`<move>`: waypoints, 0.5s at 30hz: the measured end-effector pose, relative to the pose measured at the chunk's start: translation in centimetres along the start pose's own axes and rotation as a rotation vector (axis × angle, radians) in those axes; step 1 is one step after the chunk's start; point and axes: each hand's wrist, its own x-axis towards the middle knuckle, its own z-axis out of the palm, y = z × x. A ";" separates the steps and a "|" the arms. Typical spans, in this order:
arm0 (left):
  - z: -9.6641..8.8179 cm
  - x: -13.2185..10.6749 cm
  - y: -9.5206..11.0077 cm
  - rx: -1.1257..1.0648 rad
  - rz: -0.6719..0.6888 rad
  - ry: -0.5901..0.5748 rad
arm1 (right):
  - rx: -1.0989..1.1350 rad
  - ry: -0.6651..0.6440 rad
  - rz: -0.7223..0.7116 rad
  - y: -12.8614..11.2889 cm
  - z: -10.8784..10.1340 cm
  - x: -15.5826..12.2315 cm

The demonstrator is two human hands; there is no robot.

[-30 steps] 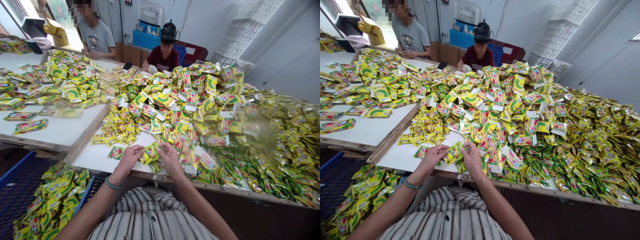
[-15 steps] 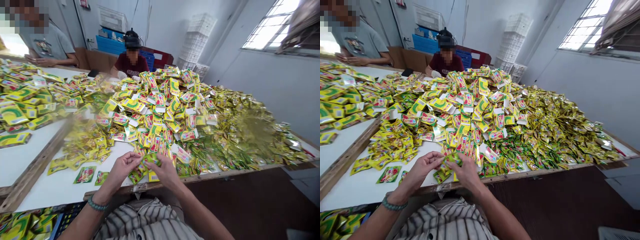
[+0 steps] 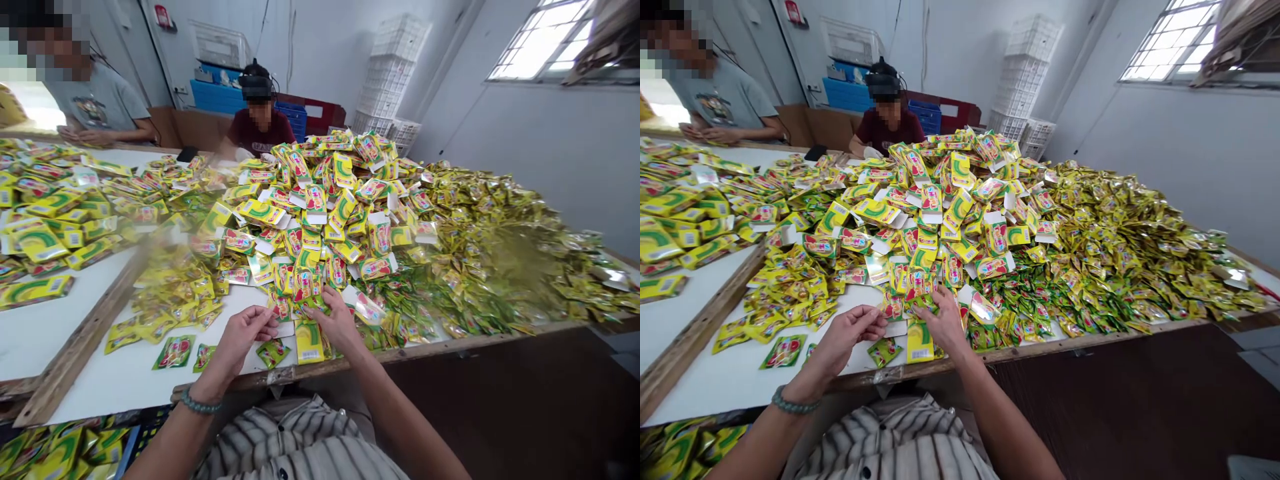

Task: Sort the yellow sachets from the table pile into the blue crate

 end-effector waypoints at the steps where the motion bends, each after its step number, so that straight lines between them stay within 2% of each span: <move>1: -0.5 -0.2 0.2 -0.035 -0.021 0.016 | -0.015 0.022 -0.060 -0.1 0.2 0.0; 4: -1.7 -0.4 1.1 -0.148 -0.098 0.046 | -0.150 0.023 -0.329 -0.6 0.9 -0.6; 7: -2.6 0.0 1.5 -0.243 -0.201 0.003 | -0.327 -0.108 -0.622 -1.0 2.0 -1.6; 10: -2.9 0.7 1.2 -0.274 -0.234 -0.070 | -0.392 -0.242 -0.821 -1.4 3.1 -2.5; 13: -3.0 1.1 0.5 -0.265 -0.169 -0.082 | -0.327 -0.267 -0.840 -1.8 3.5 -3.2; 15: -3.4 1.0 0.1 -0.288 -0.121 -0.052 | -0.176 -0.169 -0.683 -2.2 3.2 -3.2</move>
